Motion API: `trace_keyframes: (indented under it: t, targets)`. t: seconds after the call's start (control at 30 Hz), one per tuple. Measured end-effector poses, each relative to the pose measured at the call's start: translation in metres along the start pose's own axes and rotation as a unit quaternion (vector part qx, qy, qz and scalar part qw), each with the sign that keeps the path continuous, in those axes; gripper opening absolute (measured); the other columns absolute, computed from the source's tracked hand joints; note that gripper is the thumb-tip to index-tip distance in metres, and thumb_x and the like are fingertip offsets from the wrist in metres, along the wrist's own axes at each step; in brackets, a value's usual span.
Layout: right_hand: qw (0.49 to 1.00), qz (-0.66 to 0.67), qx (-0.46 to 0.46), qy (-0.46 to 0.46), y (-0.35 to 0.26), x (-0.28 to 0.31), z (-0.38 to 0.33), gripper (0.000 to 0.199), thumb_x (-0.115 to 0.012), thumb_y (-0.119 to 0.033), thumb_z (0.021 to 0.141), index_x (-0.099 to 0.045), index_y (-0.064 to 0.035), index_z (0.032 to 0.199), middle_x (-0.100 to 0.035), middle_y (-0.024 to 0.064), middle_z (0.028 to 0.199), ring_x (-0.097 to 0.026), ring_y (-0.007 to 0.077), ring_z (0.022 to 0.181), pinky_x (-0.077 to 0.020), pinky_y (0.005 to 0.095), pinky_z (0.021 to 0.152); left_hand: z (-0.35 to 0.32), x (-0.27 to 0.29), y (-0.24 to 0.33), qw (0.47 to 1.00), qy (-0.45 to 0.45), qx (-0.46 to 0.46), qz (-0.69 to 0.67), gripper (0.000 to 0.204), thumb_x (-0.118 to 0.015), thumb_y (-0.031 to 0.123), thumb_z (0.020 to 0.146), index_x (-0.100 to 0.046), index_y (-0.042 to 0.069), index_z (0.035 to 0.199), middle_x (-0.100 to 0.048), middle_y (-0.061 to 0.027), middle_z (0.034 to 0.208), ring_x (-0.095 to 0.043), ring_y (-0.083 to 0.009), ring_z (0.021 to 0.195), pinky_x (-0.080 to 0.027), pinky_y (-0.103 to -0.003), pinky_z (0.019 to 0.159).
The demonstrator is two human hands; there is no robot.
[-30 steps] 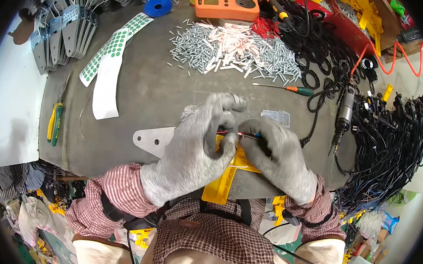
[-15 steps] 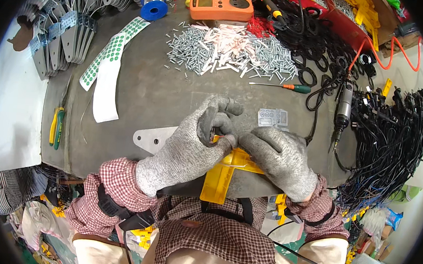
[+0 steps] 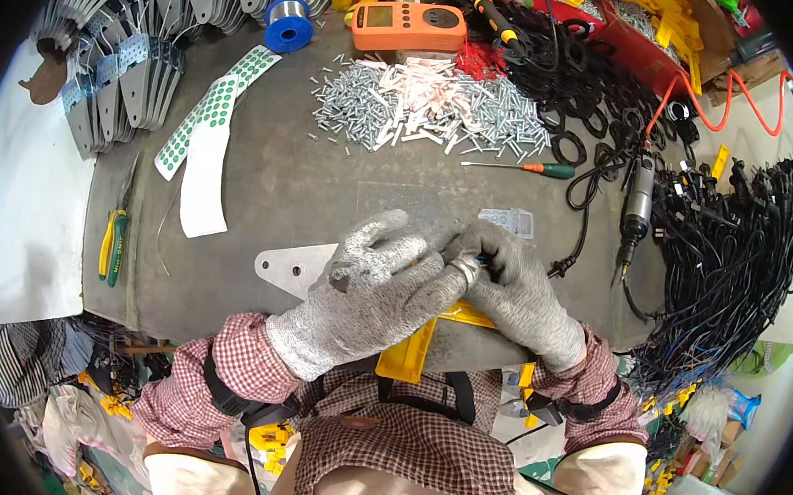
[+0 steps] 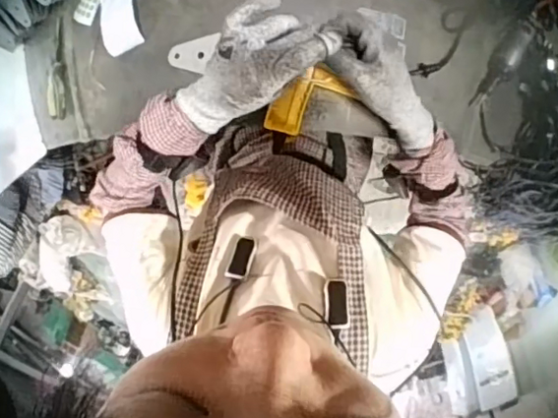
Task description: Assembling the internal wiring and casing of a handheld electronic device using soldering and a pneumatic screwdriver.
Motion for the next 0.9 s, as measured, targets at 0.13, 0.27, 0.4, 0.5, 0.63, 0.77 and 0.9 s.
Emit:
trace_keyframes:
  t: [0.13, 0.27, 0.4, 0.5, 0.63, 0.77, 0.9]
  targets:
    - [0.999, 0.026, -0.025, -0.004, -0.013, 0.004, -0.003, 0.021, -0.071, -0.017, 0.091, -0.067, -0.0044, 0.107, -0.065, 0.013, 0.094, -0.066, 0.0253, 0.087, -0.0523, 0.0362, 0.077, 0.0, 0.005, -0.005, 0.99, 0.003, 0.095, -0.104, 0.044, -0.074, 0.006, 0.081, -0.064, 0.011, 0.124, -0.071, -0.0014, 0.093, -0.067, -0.0194, 0.093, -0.04, -0.049, 0.104]
    - [0.999, -0.03, -0.013, 0.003, -0.01, 0.001, 0.006, 0.018, -0.067, -0.017, 0.094, -0.068, -0.0054, 0.107, -0.066, 0.0123, 0.093, -0.067, 0.0267, 0.086, -0.0529, 0.0354, 0.077, -0.011, 0.008, -0.021, 0.947, 0.015, 0.192, -0.258, 0.047, -0.063, -0.004, 0.087, -0.053, 0.003, 0.133, -0.064, -0.0088, 0.113, -0.063, -0.0193, 0.114, -0.043, -0.042, 0.106]
    - [0.996, 0.069, -0.056, 0.023, 0.012, -0.005, 0.01, 0.021, -0.064, -0.02, 0.096, -0.068, -0.0025, 0.107, -0.066, 0.0119, 0.095, -0.067, 0.0247, 0.088, -0.0527, 0.0343, 0.078, -0.02, 0.044, -0.041, 0.897, -0.001, 0.251, -0.365, 0.043, -0.061, 0.001, 0.087, -0.055, 0.001, 0.129, -0.058, -0.0096, 0.116, -0.06, -0.0201, 0.11, -0.047, -0.036, 0.1]
    - [0.985, 0.14, -0.096, 0.026, 0.017, -0.007, 0.009, 0.022, -0.063, -0.019, 0.096, -0.067, -0.0003, 0.106, -0.067, 0.0123, 0.098, -0.067, 0.0219, 0.09, -0.0522, 0.0328, 0.079, -0.018, 0.05, -0.037, 0.964, -0.085, 0.106, -0.227, 0.037, -0.067, 0.013, 0.082, -0.065, 0.005, 0.119, -0.061, -0.0066, 0.101, -0.06, -0.0218, 0.093, -0.046, -0.039, 0.091]
    - [0.974, 0.169, -0.151, -0.011, 0.013, -0.006, 0.01, 0.022, -0.062, -0.019, 0.096, -0.067, -0.0001, 0.107, -0.067, 0.0125, 0.102, -0.066, 0.02, 0.092, -0.0518, 0.0319, 0.08, -0.008, 0.043, -0.016, 0.989, -0.145, -0.038, 0.018, 0.029, -0.068, 0.015, 0.083, -0.071, 0.016, 0.112, -0.061, -0.0019, 0.098, -0.059, -0.0252, 0.091, -0.046, -0.044, 0.091]
    - [0.99, 0.113, -0.085, -0.005, 0.016, -0.004, 0.008, 0.021, -0.062, -0.019, 0.097, -0.067, -0.0012, 0.108, -0.067, 0.0124, 0.1, -0.067, 0.0222, 0.091, -0.0517, 0.0325, 0.079, -0.003, 0.053, -0.016, 0.982, -0.171, -0.075, 0.016, 0.031, -0.067, 0.022, 0.079, -0.073, 0.02, 0.109, -0.061, 0.0013, 0.1, -0.059, -0.0217, 0.095, -0.046, -0.046, 0.092]
    - [0.992, 0.095, -0.08, 0.004, 0.011, -0.005, 0.01, 0.021, -0.063, -0.019, 0.097, -0.067, -0.0022, 0.108, -0.067, 0.0142, 0.1, -0.068, 0.0253, 0.091, -0.0517, 0.0339, 0.079, 0.002, 0.04, 0.021, 0.979, -0.195, -0.054, 0.041, 0.024, -0.068, 0.023, 0.076, -0.073, 0.022, 0.1, -0.062, 0.0025, 0.102, -0.06, -0.0199, 0.098, -0.046, -0.045, 0.093]
Point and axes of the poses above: each hand's wrist, its own z-axis towards the middle knuckle, its own x-axis out of the back of the hand, y = z × x, the point moved 3 cm from there along z, towards the middle knuckle
